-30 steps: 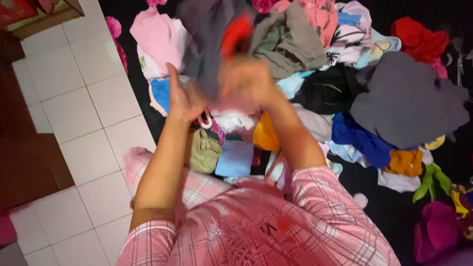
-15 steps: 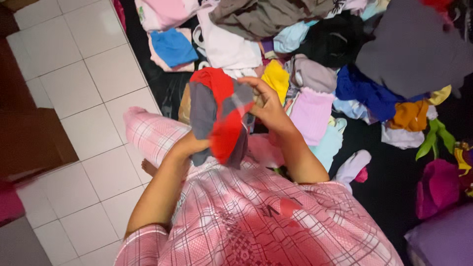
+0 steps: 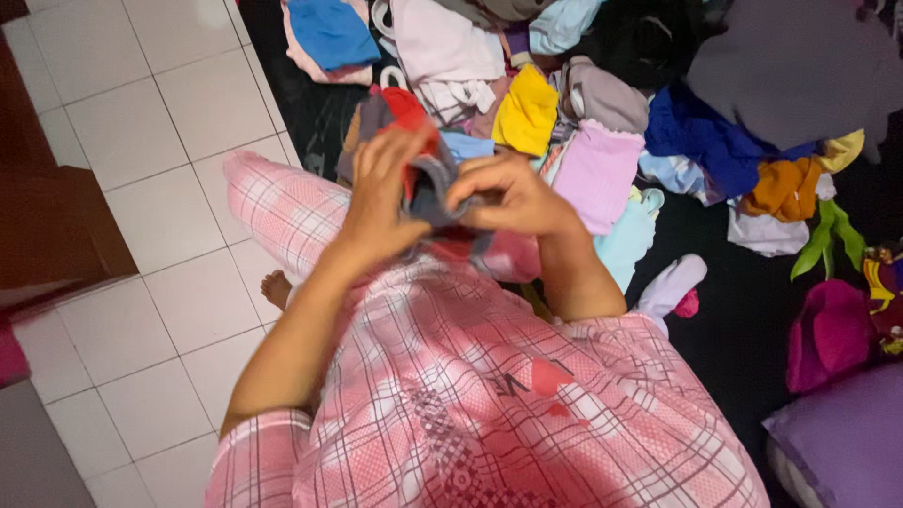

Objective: The person sits on the floor and folds a variety of small garments, including shirts, shorts, and underwear, one by one. They smooth each item and place it into a growing stack of folded clothes.

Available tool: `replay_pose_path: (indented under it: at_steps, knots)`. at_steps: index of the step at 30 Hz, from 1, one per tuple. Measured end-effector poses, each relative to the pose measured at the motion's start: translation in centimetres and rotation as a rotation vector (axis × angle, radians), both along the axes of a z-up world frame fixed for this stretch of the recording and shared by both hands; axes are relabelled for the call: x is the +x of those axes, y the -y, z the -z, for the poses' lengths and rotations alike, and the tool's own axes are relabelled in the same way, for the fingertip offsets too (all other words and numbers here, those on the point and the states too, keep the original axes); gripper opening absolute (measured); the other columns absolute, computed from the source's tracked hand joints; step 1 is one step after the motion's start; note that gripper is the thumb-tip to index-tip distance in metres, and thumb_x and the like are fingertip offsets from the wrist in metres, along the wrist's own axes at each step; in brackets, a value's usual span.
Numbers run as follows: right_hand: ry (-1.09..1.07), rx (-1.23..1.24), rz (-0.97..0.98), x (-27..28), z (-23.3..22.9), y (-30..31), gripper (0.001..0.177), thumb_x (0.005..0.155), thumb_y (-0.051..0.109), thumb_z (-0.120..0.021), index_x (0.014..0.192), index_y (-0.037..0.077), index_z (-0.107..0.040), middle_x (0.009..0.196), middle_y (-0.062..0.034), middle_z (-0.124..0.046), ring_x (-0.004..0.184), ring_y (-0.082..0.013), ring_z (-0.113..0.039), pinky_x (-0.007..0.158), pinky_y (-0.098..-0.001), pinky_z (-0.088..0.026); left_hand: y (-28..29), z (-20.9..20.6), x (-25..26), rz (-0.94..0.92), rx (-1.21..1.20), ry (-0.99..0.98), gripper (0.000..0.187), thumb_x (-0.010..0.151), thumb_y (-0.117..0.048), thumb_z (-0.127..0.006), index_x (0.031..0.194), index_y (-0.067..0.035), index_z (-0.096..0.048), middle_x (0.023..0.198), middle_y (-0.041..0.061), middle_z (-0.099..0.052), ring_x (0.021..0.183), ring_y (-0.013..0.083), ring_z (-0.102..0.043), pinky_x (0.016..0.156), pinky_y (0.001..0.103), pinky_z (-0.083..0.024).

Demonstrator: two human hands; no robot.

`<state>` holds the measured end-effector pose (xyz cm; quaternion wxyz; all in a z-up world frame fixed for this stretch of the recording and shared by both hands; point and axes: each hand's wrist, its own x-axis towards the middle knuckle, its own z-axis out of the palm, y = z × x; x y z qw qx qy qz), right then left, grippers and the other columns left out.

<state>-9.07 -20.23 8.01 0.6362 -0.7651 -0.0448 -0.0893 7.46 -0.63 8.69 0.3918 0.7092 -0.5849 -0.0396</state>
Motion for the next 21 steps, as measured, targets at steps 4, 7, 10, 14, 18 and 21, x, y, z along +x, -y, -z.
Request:
replay_pose_path:
  at_steps: [4,7,10,14,18,21]
  knots:
    - [0.01,0.137,0.411,-0.7,-0.5,1.8,0.027,0.078,-0.008,-0.072,0.102,0.004,-0.072,0.093,0.0037,-0.066,0.082,-0.007,-0.057,0.075,-0.0216,-0.045,-0.3,0.8,2.0,0.054,0.062,-0.418,0.06,0.083,-0.039,-0.084,0.123,0.001,-0.066,0.117,0.016,-0.071,0.11,0.0201,-0.067,0.095,0.035,-0.053]
    - [-0.017,0.268,0.583,-0.9,-0.6,2.7,0.029,0.077,-0.01,-0.073,0.102,0.006,-0.071,0.085,0.0069,-0.058,0.074,-0.0043,-0.049,0.069,-0.0186,-0.039,-0.9,1.3,3.8,0.116,0.101,-0.957,0.035,0.103,-0.032,-0.071,0.117,0.001,-0.071,0.108,0.014,-0.073,0.099,0.0166,-0.068,0.087,0.029,-0.055]
    - [-0.038,0.247,0.634,-0.7,-0.4,2.5,0.029,0.079,-0.009,-0.076,0.104,0.005,-0.069,0.082,0.0073,-0.053,0.072,-0.0043,-0.045,0.067,-0.018,-0.035,-0.5,1.2,3.8,0.006,0.07,-0.865,0.034,0.106,-0.033,-0.065,0.114,-0.001,-0.074,0.106,0.009,-0.075,0.098,0.0133,-0.066,0.089,0.028,-0.053]
    - [0.28,-0.167,0.838,-0.4,0.4,0.2,0.024,0.089,-0.006,-0.075,0.109,0.004,-0.067,0.1,0.001,-0.055,0.086,-0.0092,-0.055,0.078,-0.0213,-0.047,0.5,-0.3,1.2,-0.197,-0.179,-0.448,0.025,0.106,-0.03,-0.068,0.117,-0.008,-0.075,0.103,0.009,-0.064,0.098,0.0219,-0.061,0.089,0.035,-0.049]
    - [0.322,-0.37,0.655,1.2,2.5,-3.4,0.019,0.095,-0.003,-0.071,0.107,0.011,-0.069,0.098,-0.0039,-0.062,0.088,-0.0117,-0.059,0.075,-0.0223,-0.047,0.0,-1.2,-4.9,-0.267,-0.25,0.076,0.036,0.1,-0.026,-0.07,0.136,-0.018,-0.069,0.106,0.006,-0.06,0.099,0.0287,-0.056,0.092,0.043,-0.044]
    - [0.234,-0.336,0.608,2.0,3.8,-5.0,0.019,0.096,-0.001,-0.07,0.11,0.011,-0.068,0.103,-0.005,-0.062,0.093,-0.0135,-0.059,0.079,-0.0243,-0.047,-0.3,0.6,-9.3,0.081,-0.234,-0.011,0.035,0.097,-0.028,-0.07,0.131,-0.021,-0.071,0.097,0.002,-0.061,0.095,0.026,-0.06,0.087,0.041,-0.046]
